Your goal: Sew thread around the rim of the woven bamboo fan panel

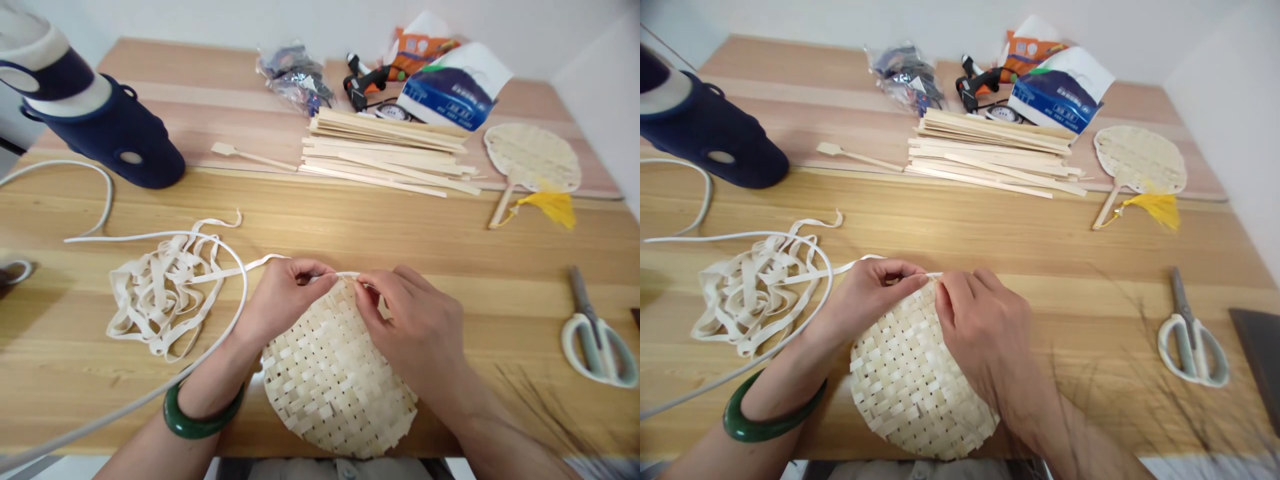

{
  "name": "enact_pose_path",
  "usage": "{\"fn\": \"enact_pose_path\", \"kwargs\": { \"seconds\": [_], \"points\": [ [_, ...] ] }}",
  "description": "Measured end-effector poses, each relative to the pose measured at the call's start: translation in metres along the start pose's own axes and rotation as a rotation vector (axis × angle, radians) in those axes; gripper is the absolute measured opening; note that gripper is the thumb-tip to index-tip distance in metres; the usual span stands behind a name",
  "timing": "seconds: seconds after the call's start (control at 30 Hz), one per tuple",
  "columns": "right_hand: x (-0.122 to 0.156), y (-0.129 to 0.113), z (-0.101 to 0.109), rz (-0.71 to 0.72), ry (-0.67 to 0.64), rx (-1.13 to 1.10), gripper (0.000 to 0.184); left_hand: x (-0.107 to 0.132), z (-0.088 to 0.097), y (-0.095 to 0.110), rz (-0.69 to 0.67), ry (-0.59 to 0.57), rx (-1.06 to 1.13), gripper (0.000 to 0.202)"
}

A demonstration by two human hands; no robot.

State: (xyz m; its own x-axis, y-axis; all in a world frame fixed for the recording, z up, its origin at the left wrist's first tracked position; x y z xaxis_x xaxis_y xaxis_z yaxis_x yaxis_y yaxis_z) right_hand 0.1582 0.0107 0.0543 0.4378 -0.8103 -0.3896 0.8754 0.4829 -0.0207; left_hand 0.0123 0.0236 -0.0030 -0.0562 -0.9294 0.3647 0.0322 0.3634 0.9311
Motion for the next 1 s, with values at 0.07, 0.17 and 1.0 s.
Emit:
{"fn": "enact_pose_path", "kwargs": {
  "seconds": [0.07,0.17,1.0],
  "points": [
    [0.0,-0.002,-0.001,0.028,0.01,0.003,0.014,0.0,-0.001,0.0,-0.007,-0.001,-0.002,0.018],
    [0.0,-0.007,-0.007,0.076,0.026,0.04,0.02,0.001,-0.005,-0.003,-0.021,-0.023,0.02,0.018],
    [-0.004,0.055,0.057,-0.232,-0.276,-0.654,0.017,-0.002,0.016,-0.005,-0.064,0.091,0.013,0.023]
  ]
}}
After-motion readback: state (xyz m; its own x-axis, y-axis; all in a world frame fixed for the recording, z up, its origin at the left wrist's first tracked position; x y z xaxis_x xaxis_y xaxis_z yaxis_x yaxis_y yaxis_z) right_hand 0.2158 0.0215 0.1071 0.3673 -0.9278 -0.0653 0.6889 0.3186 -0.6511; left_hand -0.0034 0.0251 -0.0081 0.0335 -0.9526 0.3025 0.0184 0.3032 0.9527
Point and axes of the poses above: each hand's wrist, its own x-axis away from the middle knuckle, its own z-axis out of the back of the hand, y = z × x, the point moved 6 cm from there along -x, towards the middle knuckle, and after that the axes turned 15 degrees about x, right-handed, at the moved point
